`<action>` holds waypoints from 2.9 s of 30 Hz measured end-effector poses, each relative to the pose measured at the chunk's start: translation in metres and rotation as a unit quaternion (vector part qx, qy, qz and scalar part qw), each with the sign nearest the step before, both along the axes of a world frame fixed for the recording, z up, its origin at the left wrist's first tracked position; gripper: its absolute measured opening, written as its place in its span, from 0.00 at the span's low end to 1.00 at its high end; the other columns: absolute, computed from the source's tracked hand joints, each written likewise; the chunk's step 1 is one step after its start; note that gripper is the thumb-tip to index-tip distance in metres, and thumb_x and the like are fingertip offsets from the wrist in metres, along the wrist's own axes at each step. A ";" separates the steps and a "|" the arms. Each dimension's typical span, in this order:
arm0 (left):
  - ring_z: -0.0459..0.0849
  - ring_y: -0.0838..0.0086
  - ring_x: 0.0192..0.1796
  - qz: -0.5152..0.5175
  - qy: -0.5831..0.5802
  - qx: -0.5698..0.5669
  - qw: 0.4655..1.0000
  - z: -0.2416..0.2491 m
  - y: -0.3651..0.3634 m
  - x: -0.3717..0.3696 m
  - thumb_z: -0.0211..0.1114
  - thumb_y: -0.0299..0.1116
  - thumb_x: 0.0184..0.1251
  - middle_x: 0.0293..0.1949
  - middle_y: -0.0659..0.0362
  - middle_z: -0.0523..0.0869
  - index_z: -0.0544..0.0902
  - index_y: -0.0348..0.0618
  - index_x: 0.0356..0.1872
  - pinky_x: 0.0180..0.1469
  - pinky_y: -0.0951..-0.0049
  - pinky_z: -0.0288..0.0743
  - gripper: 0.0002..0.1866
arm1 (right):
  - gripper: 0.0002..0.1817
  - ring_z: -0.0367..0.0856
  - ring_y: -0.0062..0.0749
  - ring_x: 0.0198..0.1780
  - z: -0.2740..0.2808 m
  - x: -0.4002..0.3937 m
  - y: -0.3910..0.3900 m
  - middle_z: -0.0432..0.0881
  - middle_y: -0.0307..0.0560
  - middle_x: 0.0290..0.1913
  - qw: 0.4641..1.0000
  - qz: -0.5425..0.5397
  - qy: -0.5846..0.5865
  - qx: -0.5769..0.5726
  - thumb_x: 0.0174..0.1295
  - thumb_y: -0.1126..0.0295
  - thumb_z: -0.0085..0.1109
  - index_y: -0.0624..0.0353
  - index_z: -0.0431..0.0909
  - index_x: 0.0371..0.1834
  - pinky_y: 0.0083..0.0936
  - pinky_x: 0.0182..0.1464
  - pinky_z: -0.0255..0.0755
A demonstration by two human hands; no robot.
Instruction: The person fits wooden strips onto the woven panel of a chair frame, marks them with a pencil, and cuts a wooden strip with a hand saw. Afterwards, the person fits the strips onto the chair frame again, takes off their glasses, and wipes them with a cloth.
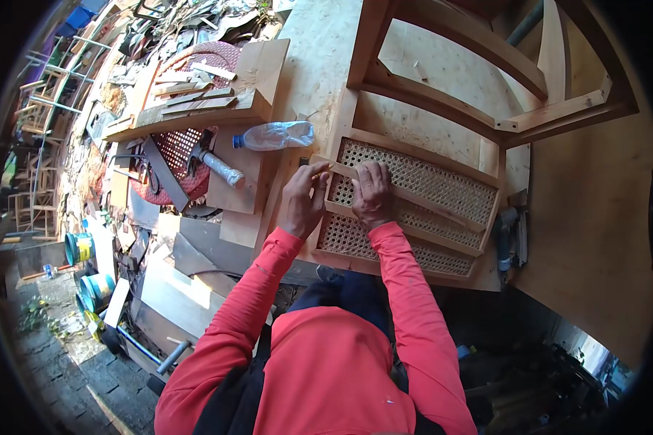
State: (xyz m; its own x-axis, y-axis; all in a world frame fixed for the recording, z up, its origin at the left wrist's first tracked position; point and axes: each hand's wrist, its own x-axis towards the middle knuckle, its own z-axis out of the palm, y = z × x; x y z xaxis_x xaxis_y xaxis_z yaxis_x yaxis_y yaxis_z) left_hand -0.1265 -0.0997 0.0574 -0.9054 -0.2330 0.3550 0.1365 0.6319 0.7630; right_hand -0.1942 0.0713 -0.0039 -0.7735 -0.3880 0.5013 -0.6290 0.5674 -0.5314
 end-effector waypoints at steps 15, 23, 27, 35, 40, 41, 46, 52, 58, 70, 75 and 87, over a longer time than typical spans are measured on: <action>0.91 0.53 0.41 0.007 -0.008 -0.046 0.999 -0.001 0.011 -0.004 0.66 0.27 0.81 0.44 0.47 0.89 0.86 0.39 0.58 0.44 0.59 0.84 0.11 | 0.17 0.76 0.53 0.57 -0.004 0.001 0.001 0.78 0.52 0.52 1.000 -0.004 0.000 0.003 0.62 0.72 0.68 0.60 0.80 0.54 0.48 0.63 0.73; 0.92 0.61 0.40 -0.017 -0.139 0.132 0.981 0.009 0.019 0.017 0.65 0.29 0.83 0.43 0.46 0.90 0.88 0.38 0.55 0.44 0.64 0.83 0.09 | 0.18 0.77 0.53 0.57 -0.007 0.000 0.000 0.78 0.52 0.52 1.000 0.000 -0.003 -0.001 0.60 0.74 0.69 0.60 0.79 0.53 0.48 0.63 0.73; 0.89 0.78 0.40 0.016 -0.074 0.147 0.986 0.028 0.015 0.039 0.64 0.31 0.86 0.40 0.56 0.91 0.88 0.37 0.59 0.45 0.73 0.83 0.11 | 0.19 0.77 0.53 0.57 -0.004 -0.003 0.003 0.78 0.51 0.52 1.000 0.015 -0.017 -0.009 0.59 0.76 0.71 0.60 0.80 0.53 0.46 0.63 0.74; 0.86 0.75 0.38 0.106 -0.038 0.117 0.987 0.019 -0.021 0.102 0.54 0.34 0.92 0.38 0.56 0.86 0.81 0.37 0.46 0.45 0.72 0.82 0.12 | 0.19 0.77 0.54 0.54 0.038 -0.004 0.015 0.77 0.52 0.50 0.999 0.009 0.042 -0.028 0.59 0.79 0.71 0.59 0.81 0.54 0.48 0.60 0.74; 0.84 0.75 0.33 0.114 -0.140 0.147 0.972 0.028 -0.019 0.140 0.52 0.36 0.93 0.29 0.59 0.83 0.81 0.39 0.52 0.41 0.70 0.80 0.12 | 0.18 0.76 0.53 0.53 0.055 0.016 0.038 0.77 0.51 0.50 0.998 0.027 0.064 0.013 0.60 0.80 0.70 0.60 0.81 0.54 0.47 0.58 0.75; 0.84 0.75 0.33 0.109 -0.148 0.123 0.975 0.028 -0.017 0.146 0.52 0.36 0.93 0.29 0.58 0.83 0.80 0.39 0.53 0.40 0.70 0.80 0.12 | 0.18 0.76 0.53 0.53 0.053 0.024 0.043 0.77 0.51 0.50 0.997 0.029 0.061 0.023 0.60 0.80 0.70 0.59 0.81 0.54 0.47 0.58 0.75; 0.88 0.61 0.36 0.128 -0.156 0.072 0.977 0.002 -0.006 0.168 0.51 0.35 0.92 0.32 0.51 0.84 0.75 0.40 0.63 0.44 0.60 0.81 0.12 | 0.18 0.76 0.52 0.53 0.040 0.043 0.068 0.77 0.50 0.50 0.998 0.008 0.050 0.040 0.60 0.80 0.70 0.59 0.82 0.53 0.47 0.59 0.74; 0.83 0.55 0.51 0.039 -0.118 0.028 0.992 0.014 0.008 0.147 0.58 0.20 0.81 0.48 0.46 0.80 0.82 0.37 0.59 0.57 0.62 0.78 0.12 | 0.16 0.78 0.51 0.53 0.028 -0.004 0.081 0.78 0.49 0.49 0.997 -0.003 0.034 0.068 0.58 0.80 0.71 0.58 0.82 0.49 0.45 0.58 0.77; 0.80 0.55 0.51 -0.080 -0.098 -0.009 0.992 0.045 0.037 0.037 0.61 0.15 0.71 0.48 0.49 0.76 0.83 0.44 0.67 0.53 0.61 0.77 0.25 | 0.21 0.79 0.52 0.56 0.009 -0.021 0.079 0.80 0.49 0.53 0.998 -0.015 0.013 0.054 0.57 0.78 0.73 0.58 0.84 0.55 0.46 0.61 0.77; 0.79 0.50 0.60 -0.250 -0.014 -0.250 0.935 -0.024 0.127 -0.116 0.69 0.27 0.69 0.55 0.52 0.85 0.83 0.46 0.62 0.65 0.51 0.75 0.20 | 0.16 0.81 0.57 0.55 0.017 0.007 0.186 0.82 0.56 0.54 0.981 -0.193 0.015 0.000 0.64 0.82 0.68 0.64 0.83 0.56 0.51 0.60 0.75; 0.80 0.48 0.61 -0.125 -0.022 -0.106 0.986 0.024 0.079 -0.070 0.70 0.24 0.69 0.57 0.49 0.84 0.82 0.44 0.63 0.64 0.52 0.77 0.21 | 0.15 0.81 0.53 0.51 0.038 0.029 0.160 0.82 0.52 0.50 0.996 -0.085 -0.014 -0.002 0.62 0.82 0.70 0.63 0.84 0.53 0.49 0.56 0.75; 0.90 0.60 0.50 0.271 -0.094 0.003 0.958 0.014 -0.129 0.175 0.65 0.24 0.77 0.50 0.49 0.89 0.84 0.36 0.61 0.53 0.63 0.83 0.15 | 0.21 0.79 0.52 0.54 -0.010 0.007 0.100 0.79 0.50 0.52 0.991 -0.025 0.020 0.128 0.59 0.73 0.75 0.58 0.83 0.57 0.52 0.60 0.74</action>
State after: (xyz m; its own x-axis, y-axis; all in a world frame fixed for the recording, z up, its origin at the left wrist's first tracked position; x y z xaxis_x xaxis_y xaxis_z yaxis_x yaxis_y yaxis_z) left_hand 0.0485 -0.2288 0.0714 -0.6981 -0.6890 0.1949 -0.3506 0.5662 0.7460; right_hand -0.1871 0.1714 -0.0139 -0.7765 -0.4676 0.4223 -0.6139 0.7122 -0.3404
